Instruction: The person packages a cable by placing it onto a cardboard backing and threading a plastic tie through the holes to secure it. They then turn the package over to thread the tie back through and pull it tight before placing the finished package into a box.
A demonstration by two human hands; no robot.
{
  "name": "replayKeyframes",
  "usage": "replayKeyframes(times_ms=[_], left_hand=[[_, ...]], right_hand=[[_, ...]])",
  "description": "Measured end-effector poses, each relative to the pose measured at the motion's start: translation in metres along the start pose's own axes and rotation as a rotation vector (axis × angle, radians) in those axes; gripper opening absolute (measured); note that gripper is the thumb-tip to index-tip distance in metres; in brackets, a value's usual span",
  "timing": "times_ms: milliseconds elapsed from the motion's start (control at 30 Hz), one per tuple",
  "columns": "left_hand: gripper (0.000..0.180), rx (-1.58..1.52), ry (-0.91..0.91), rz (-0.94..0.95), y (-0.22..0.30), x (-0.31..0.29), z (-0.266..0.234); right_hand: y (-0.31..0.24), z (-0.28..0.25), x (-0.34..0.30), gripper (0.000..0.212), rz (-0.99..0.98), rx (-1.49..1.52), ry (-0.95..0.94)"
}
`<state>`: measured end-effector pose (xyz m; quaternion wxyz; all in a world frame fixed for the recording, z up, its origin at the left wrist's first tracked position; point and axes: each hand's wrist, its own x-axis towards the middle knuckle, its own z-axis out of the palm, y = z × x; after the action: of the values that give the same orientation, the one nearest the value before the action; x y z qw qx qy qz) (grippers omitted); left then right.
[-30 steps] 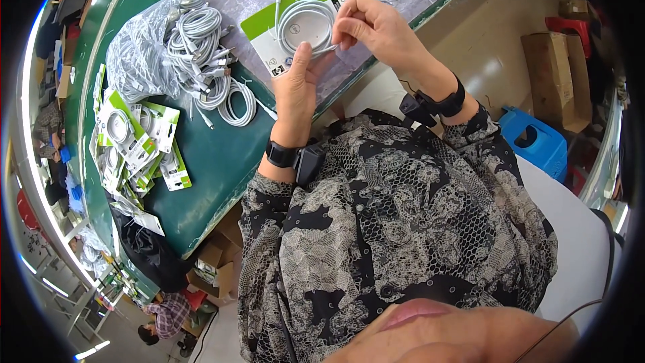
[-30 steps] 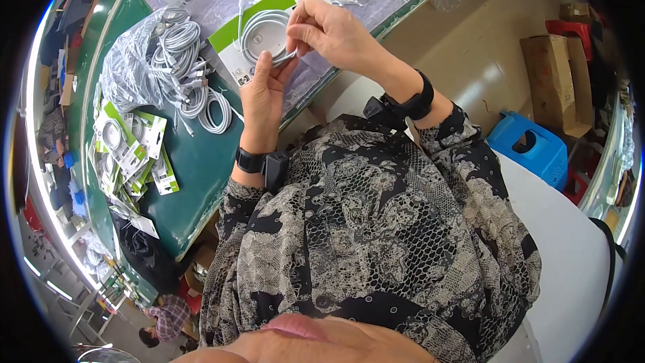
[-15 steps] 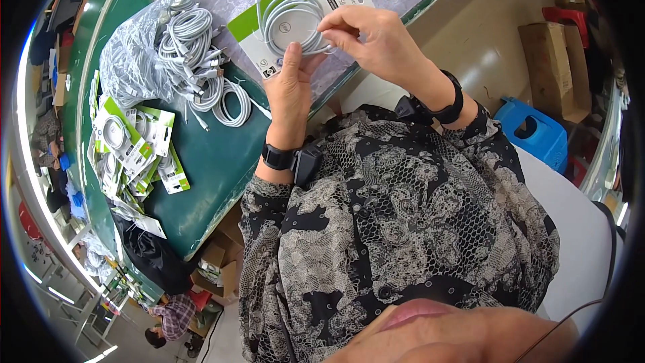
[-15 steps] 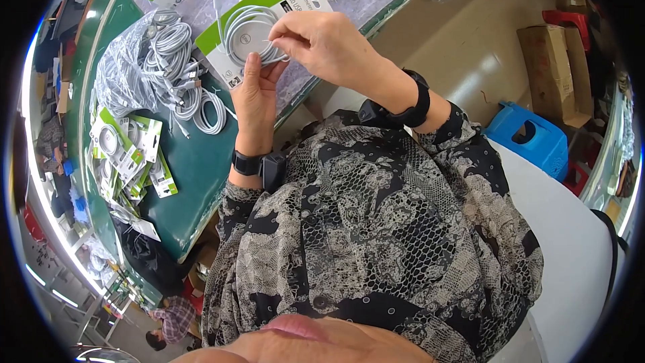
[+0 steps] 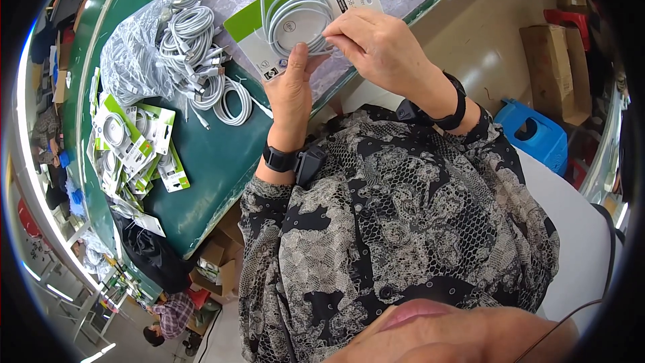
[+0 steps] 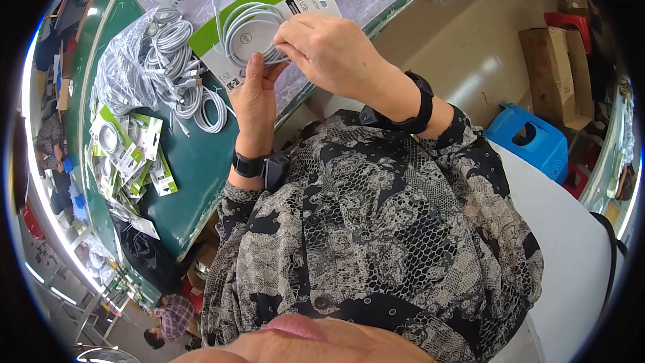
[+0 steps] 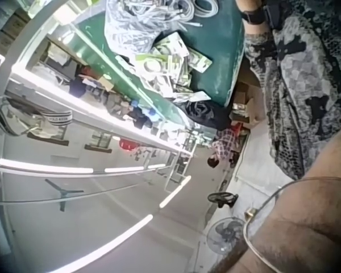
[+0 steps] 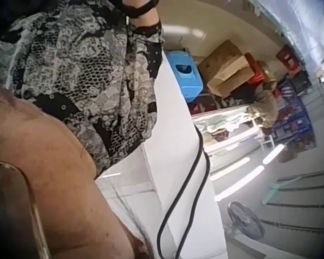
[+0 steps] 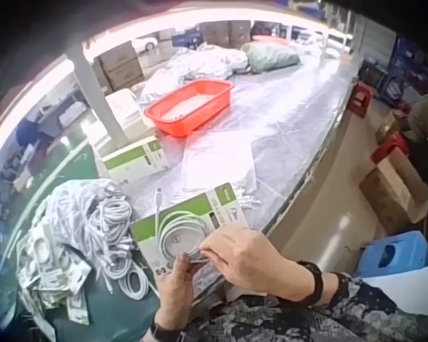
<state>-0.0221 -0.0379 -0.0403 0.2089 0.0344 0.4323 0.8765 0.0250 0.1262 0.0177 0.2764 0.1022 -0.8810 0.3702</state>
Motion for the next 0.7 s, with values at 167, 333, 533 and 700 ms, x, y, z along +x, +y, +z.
replayKeyframes(times_ms=[167, 333, 533, 700], left_hand=[[0.038, 0.081, 0.025, 0.13, 0.003, -0.005, 0.014], [0.031, 0.224, 0.049, 0.196, 0.004, -0.007, 0.012], [0.024, 0.316, 0.088, 0.233, 0.005, -0.008, 0.015], [0.021, 0.392, 0.101, 0.274, 0.002, -0.008, 0.012]], right_hand=[[-0.004, -0.002, 0.0, 0.011, -0.018, -0.042, -0.01], [-0.008, -0.004, 0.001, 0.011, -0.015, -0.07, -0.041], [-0.009, -0.004, 0.001, 0.011, -0.007, -0.089, -0.063], [-0.009, -0.005, 0.002, 0.01, -0.001, -0.084, -0.076]])
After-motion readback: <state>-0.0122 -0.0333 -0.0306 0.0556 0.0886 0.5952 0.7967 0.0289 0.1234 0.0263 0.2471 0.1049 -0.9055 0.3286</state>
